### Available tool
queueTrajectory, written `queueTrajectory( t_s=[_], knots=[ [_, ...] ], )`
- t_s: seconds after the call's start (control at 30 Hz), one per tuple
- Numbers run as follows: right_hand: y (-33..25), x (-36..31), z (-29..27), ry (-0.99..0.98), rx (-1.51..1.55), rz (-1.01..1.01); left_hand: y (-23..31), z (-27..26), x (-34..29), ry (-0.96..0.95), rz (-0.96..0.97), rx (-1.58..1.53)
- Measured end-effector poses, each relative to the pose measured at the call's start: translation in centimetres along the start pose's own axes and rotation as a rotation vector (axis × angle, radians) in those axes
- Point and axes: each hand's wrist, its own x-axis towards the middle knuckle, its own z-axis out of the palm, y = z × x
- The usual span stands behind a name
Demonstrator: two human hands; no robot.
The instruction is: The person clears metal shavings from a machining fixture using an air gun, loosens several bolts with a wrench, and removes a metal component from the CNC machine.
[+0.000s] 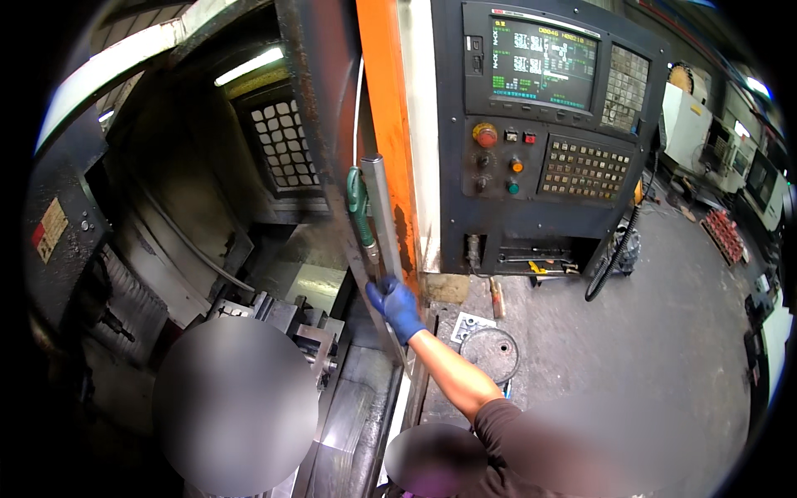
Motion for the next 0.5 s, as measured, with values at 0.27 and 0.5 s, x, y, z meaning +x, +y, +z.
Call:
queueTrajectory(
  t_s=[0.27, 0.5],
  knots=[
    [-11.0, 8.2, -0.5, 0.117, 0.6, -0.345, 0.4, 2.6, -2.8, -0.314, -0.072, -0.133],
    [-11.4, -6.4, 1.3, -0.359, 0.669, -0.634, 0.7, 8.0, -0.2, -0.305, -0.117, -0.536]
  ],
)
